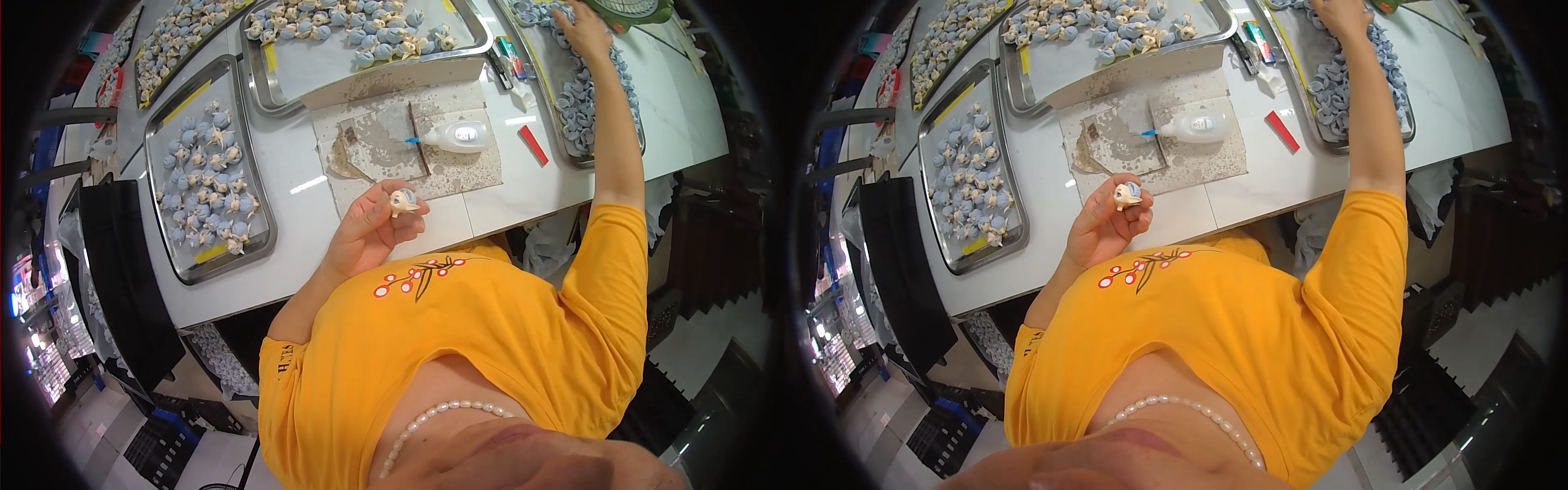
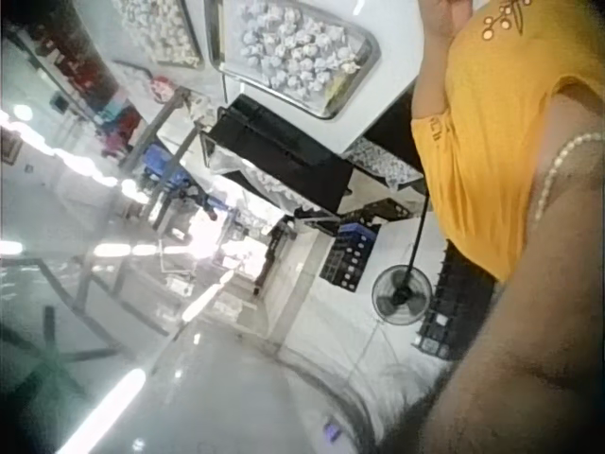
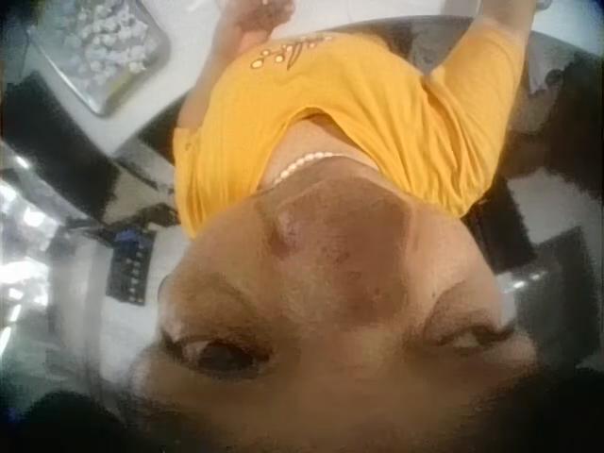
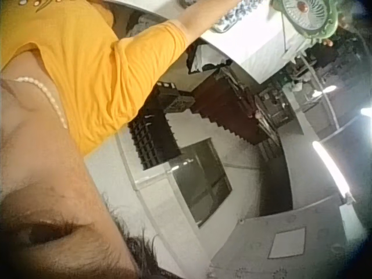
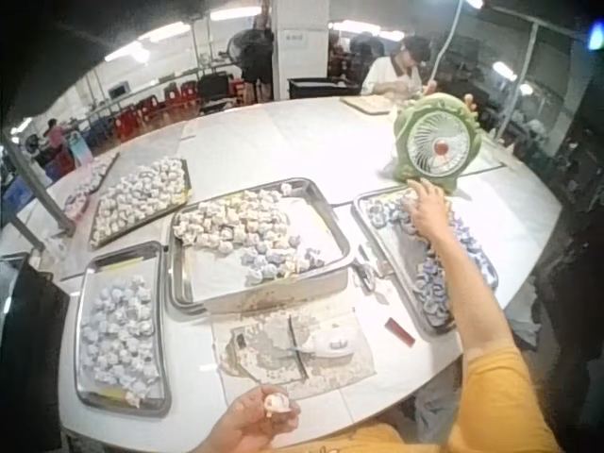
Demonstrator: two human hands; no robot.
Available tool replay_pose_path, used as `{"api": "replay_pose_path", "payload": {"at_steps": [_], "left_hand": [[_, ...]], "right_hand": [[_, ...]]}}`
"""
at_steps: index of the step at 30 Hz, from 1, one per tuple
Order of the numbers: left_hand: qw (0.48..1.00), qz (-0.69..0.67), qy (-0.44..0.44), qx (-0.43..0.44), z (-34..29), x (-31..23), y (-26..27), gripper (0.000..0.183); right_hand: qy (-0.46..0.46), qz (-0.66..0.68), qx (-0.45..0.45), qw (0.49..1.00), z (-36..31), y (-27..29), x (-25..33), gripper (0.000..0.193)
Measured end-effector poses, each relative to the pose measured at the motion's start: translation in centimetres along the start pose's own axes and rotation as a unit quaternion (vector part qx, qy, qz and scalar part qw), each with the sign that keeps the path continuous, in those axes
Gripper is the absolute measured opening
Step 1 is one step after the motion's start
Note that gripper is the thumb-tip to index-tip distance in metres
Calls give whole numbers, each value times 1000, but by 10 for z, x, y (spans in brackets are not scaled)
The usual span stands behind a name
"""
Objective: The person applies glue from a bottle to small figurine components and attaches the pieces together by hand.
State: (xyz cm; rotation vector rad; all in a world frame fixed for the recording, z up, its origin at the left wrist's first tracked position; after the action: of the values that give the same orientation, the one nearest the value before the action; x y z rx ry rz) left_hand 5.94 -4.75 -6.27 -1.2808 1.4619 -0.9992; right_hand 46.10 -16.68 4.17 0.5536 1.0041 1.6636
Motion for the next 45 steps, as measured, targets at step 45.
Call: {"api": "replay_pose_path", "payload": {"at_steps": [45], "left_hand": [[982, 155, -26, -103, 3, 3, 1, 35]], "right_hand": [[200, 376, 81, 901, -166, 108, 72, 41]]}}
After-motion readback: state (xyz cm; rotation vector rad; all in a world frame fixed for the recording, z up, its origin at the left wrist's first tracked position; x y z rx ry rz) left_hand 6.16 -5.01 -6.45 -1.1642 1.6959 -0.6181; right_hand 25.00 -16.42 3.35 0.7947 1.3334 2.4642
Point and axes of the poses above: each hand's wrist, its own z-axis towards the middle knuckle, its own y-axis out of the back of the hand, x = y × z, the point moved 8 cm from there along z, towards the middle knuckle, and after that the axes turned 14 degrees about -z, right-handed, at the moved point
